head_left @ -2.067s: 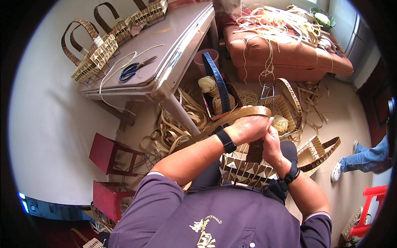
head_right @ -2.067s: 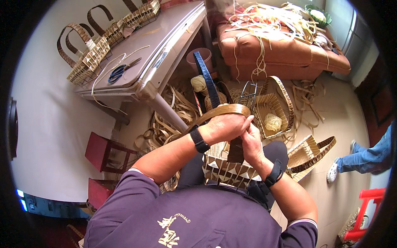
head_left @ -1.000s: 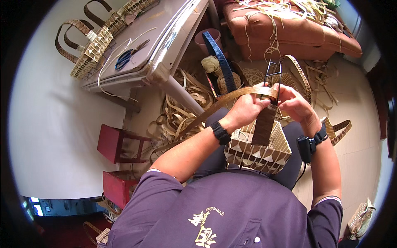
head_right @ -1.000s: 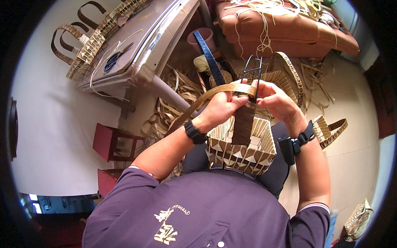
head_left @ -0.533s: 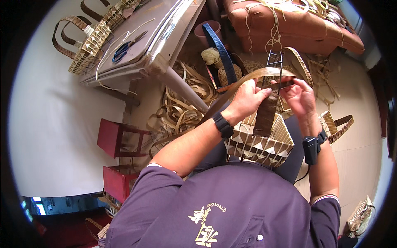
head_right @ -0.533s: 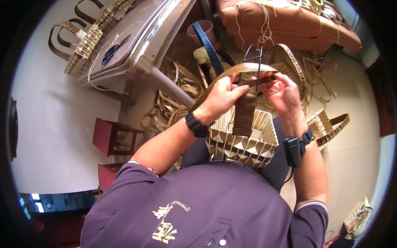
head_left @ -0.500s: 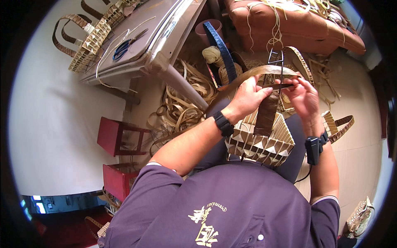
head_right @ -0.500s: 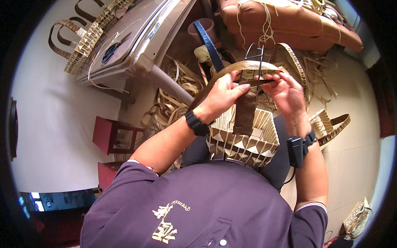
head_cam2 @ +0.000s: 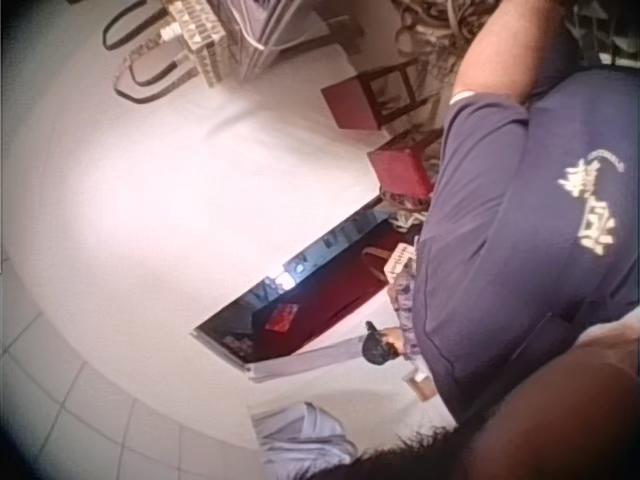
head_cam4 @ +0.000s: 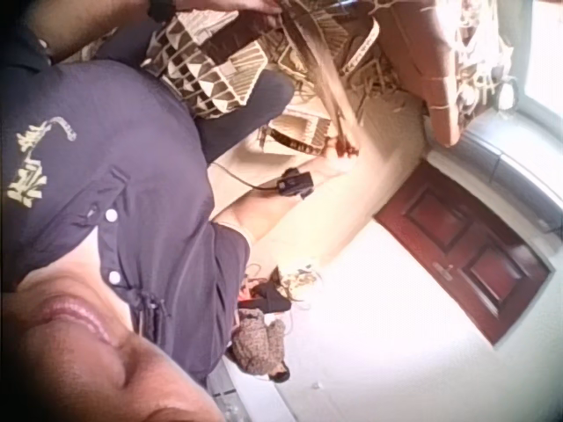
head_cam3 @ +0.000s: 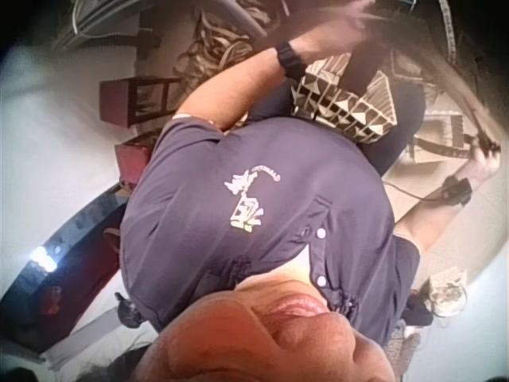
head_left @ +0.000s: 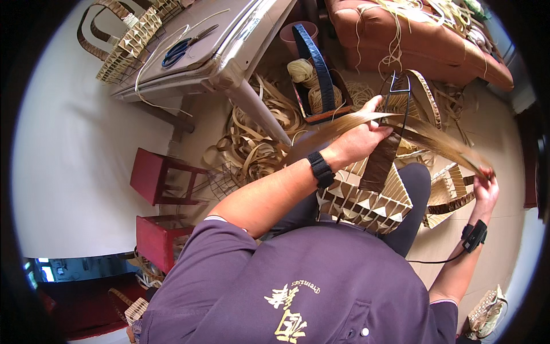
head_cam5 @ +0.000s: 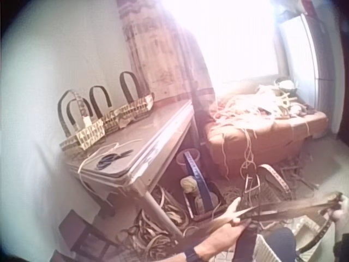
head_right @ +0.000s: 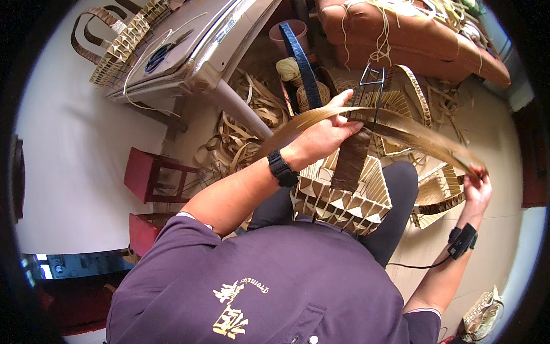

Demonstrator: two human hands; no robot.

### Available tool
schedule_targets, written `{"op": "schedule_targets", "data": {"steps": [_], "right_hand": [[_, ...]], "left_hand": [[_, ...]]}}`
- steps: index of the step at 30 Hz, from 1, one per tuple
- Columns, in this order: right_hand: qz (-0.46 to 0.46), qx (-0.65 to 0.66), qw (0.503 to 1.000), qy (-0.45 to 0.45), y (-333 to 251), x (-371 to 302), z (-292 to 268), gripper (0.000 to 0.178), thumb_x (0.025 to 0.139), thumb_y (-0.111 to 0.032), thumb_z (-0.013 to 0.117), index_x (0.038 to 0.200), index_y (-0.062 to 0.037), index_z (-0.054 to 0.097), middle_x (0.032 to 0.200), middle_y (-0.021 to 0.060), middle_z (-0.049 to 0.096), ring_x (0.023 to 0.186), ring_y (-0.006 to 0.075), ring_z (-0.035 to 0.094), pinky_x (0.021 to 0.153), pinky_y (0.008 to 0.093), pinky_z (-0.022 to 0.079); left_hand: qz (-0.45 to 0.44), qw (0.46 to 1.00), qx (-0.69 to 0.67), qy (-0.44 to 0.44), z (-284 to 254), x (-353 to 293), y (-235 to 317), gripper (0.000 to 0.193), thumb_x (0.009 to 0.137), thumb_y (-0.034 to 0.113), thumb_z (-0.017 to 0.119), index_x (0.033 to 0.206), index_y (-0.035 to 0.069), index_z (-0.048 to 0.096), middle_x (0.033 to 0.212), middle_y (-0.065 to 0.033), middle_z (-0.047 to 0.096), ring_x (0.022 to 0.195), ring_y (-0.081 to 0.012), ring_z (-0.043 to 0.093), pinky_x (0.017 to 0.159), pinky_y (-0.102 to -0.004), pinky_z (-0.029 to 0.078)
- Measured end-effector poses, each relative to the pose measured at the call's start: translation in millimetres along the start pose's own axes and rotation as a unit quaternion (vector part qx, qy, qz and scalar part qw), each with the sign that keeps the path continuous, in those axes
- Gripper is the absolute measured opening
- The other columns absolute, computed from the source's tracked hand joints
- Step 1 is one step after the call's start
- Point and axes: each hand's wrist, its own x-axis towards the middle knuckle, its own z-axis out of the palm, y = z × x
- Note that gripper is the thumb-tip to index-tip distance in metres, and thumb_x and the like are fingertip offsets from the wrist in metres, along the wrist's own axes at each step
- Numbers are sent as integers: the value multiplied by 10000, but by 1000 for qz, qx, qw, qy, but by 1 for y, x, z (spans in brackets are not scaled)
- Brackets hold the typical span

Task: The person weaves a basket by hand, threading strips of bamboo through a frame and securing them.

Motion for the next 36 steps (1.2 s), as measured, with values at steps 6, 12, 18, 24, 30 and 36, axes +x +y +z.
{"op": "schedule_targets", "data": {"steps": [6, 12, 18, 24, 30, 36], "right_hand": [[-68, -479, 789, 378, 56, 7, 85, 476, 957, -132, 683, 1412, -40, 578, 1245, 137, 689, 1092, 253, 664, 970, 415, 541], [-269, -806, 519, -88, 201, 30, 284, 651, 853, 14, 674, 1487, -62, 546, 1504, 139, 565, 1430, 271, 495, 1229, 388, 345], [-32, -688, 688, -228, 280, 68, 302, 796, 853, 49, 667, 1582, -99, 384, 1464, 139, 583, 1423, 249, 490, 1229, 397, 326], [-85, -613, 768, -166, 287, 88, 231, 697, 848, 32, 675, 1499, -83, 456, 1410, 72, 599, 1351, 207, 530, 1169, 411, 383], [-159, -737, 614, -234, 285, 76, 271, 172, 930, -83, 729, 1085, -12, 701, 989, 80, 661, 992, 218, 627, 889, 358, 509], [-127, -790, 599, 43, 92, 19, 130, 194, 1015, -119, 584, 1143, -9, 680, 846, -25, 578, 792, 102, 525, 726, 266, 451]], "left_hand": [[8, 999, -33, 41, -4, -5, -13, 516, 957, 101, 699, 1420, -50, 529, 792, -17, 530, 725, -131, 472, 723, -322, 480], [-100, 995, -6, -4, -7, -11, -7, 311, 1040, 263, 643, 955, -34, 681, 750, -36, 629, 698, -115, 534, 649, -348, 462], [-109, 992, -60, -3, -7, -10, -8, 293, 1040, 264, 646, 1004, -25, 685, 769, -11, 627, 714, -102, 525, 640, -330, 447], [-24, 999, -19, -10, -2, -9, -8, 262, 1036, 278, 655, 1081, 21, 663, 786, 34, 571, 719, -82, 469, 636, -312, 416], [-61, 997, -1, -41, -30, 8, -81, 245, 1049, 83, 602, 1246, -62, 614, 1144, -60, 708, 1012, -85, 634, 920, -268, 523], [-106, 982, 145, 66, -18, -13, -22, 314, 949, 263, 729, 977, -41, 654, 719, -107, 614, 661, -173, 549, 637, -392, 463]]}}
